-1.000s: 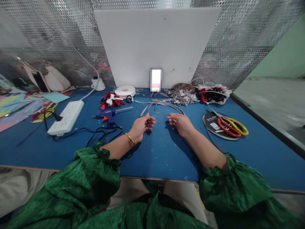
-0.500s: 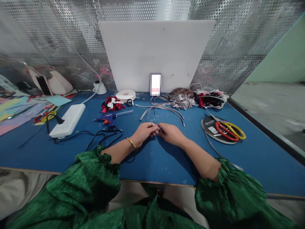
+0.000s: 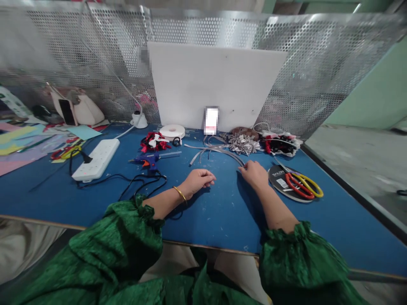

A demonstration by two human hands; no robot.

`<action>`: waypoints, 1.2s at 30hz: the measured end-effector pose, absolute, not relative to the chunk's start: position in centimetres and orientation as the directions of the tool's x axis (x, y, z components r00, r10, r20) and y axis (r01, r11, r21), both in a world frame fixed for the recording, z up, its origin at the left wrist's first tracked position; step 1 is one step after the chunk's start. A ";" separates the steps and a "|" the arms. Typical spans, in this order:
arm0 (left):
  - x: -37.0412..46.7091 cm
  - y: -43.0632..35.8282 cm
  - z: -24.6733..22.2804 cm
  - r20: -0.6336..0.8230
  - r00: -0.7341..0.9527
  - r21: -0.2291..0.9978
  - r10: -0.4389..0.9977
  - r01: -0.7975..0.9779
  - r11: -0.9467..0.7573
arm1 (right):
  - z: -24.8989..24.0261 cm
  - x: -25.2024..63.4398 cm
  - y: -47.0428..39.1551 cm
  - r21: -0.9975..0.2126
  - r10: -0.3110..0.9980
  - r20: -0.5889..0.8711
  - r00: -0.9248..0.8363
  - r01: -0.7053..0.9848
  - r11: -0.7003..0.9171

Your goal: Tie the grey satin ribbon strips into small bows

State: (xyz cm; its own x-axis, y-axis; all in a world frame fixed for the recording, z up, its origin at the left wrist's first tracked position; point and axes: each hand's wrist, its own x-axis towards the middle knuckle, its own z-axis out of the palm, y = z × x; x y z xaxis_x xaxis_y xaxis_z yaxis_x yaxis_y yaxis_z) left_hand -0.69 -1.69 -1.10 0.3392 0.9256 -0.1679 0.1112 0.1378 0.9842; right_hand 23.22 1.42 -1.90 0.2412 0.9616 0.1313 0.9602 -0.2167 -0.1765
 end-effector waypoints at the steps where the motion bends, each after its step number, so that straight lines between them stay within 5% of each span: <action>1: -0.7 -1.7 -1.1 -0.169 0.340 0.984 0.925 0.112 0.138 | -2.0 23.4 1.5 -0.173 0.963 0.105 0.247 0.959 -0.226; 10: -0.9 -1.5 -1.4 -0.154 0.343 0.988 0.927 0.078 0.136 | -2.3 22.3 1.0 -0.232 0.953 0.134 0.271 0.944 -0.236; 15: -1.0 -1.6 -1.0 0.038 0.185 0.999 0.982 0.022 -0.043 | -1.1 20.3 -0.7 -0.332 0.914 0.403 0.048 0.938 0.097; 20: -1.7 -1.9 0.7 0.420 0.070 0.866 0.905 0.267 -0.423 | 0.2 17.4 -3.0 -0.072 0.726 0.510 -0.461 0.818 0.571; 23: -1.8 -2.1 1.3 0.429 0.216 0.805 0.877 0.349 -0.480 | 0.6 16.3 -3.9 0.027 0.660 0.496 -0.565 0.769 0.639; 27: -1.8 -1.9 0.7 0.299 0.335 0.792 0.893 0.435 -0.428 | 0.9 16.6 -4.0 0.004 0.659 0.564 -0.497 0.800 0.600; 36: -1.9 -1.5 -0.4 0.145 0.356 0.890 0.923 0.362 -0.279 | 1.1 21.9 -1.3 -0.236 0.700 0.713 0.047 0.956 0.176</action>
State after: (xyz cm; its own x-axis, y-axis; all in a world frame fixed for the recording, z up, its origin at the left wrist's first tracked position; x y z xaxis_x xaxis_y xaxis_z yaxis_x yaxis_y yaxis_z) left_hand -1.87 -1.48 -0.37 0.3562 0.9232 0.1446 0.3616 -0.2788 0.8897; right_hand 21.89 -1.33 1.08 0.0469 0.6997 0.7129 0.9556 0.1764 -0.2359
